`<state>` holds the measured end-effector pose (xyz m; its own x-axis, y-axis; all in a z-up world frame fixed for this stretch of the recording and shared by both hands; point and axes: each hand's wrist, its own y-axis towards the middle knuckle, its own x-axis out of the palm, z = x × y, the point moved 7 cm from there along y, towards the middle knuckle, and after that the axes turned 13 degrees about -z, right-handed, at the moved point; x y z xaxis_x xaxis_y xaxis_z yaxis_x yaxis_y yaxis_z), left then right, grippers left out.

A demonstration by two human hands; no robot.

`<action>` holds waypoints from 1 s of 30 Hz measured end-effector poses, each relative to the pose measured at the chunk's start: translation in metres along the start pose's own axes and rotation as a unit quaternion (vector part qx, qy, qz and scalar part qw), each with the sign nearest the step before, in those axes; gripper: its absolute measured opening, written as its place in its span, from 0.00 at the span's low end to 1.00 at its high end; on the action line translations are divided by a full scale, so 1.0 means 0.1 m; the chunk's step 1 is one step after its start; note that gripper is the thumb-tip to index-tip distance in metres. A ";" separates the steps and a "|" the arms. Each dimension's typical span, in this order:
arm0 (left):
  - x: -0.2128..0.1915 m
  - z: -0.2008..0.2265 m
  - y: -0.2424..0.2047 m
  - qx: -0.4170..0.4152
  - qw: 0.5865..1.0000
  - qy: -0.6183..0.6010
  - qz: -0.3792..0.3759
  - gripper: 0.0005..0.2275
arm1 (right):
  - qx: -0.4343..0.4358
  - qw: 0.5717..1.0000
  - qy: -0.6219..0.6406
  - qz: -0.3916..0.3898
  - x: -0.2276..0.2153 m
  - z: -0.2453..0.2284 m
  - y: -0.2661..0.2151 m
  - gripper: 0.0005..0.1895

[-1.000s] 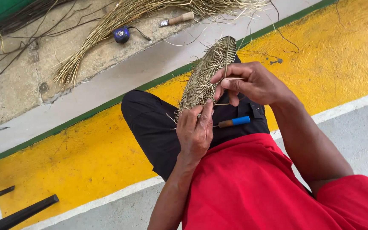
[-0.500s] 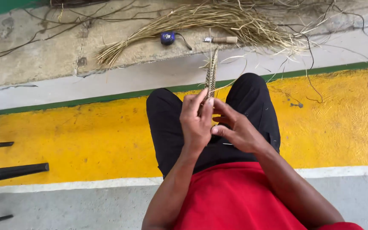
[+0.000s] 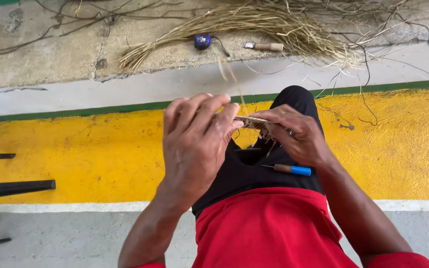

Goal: Weaving a small basket or mat using natural fiber strands and a tool.

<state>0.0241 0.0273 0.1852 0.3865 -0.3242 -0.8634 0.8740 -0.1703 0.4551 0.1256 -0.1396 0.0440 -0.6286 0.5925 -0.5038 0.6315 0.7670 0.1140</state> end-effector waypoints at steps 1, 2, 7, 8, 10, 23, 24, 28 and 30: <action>0.10 -0.02 -0.01 0.012 0.999 -0.013 -0.034 0.11 | -0.042 0.999 -0.005 0.001 -0.06 -0.04 -0.04 0.16; 0.20 -0.05 -0.03 0.024 0.997 -0.026 -0.069 0.09 | -0.084 0.996 -0.011 0.002 -0.13 -0.08 -0.09 0.17; 0.53 -0.02 -0.20 0.003 0.979 -0.197 -0.058 0.06 | -0.100 0.988 0.109 -0.044 -0.15 0.17 -0.44 0.16; 0.65 -0.04 -0.23 -0.006 0.972 -0.231 -0.052 0.06 | -0.085 0.986 0.132 -0.055 -0.15 0.29 -0.46 0.15; 0.68 0.00 -0.27 -0.012 0.974 -0.217 -0.057 0.05 | -0.048 0.985 0.159 -0.052 -0.11 0.43 -0.52 0.14; 0.54 0.01 -0.17 -0.011 0.996 -0.089 0.003 0.12 | -0.122 0.992 0.034 0.027 -0.06 -0.02 -0.29 0.15; 0.56 0.02 -0.18 -0.012 0.996 -0.089 0.003 0.12 | -0.122 0.992 0.034 0.026 -0.04 -0.02 -0.30 0.15; 0.60 0.17 -0.37 -0.025 0.997 -0.057 0.047 0.17 | -0.139 0.985 0.079 0.072 0.00 -0.13 -0.45 0.13; 0.58 0.22 -0.39 -0.037 0.994 -0.063 0.083 0.18 | -0.111 0.988 0.080 0.077 -0.06 -0.15 -0.46 0.12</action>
<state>0.0064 -0.0055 0.1221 0.4910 -0.4566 -0.7419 0.8226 -0.0371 0.5673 0.0937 -0.1743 0.0551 -0.6079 0.7235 -0.3272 0.6211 0.6899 0.3718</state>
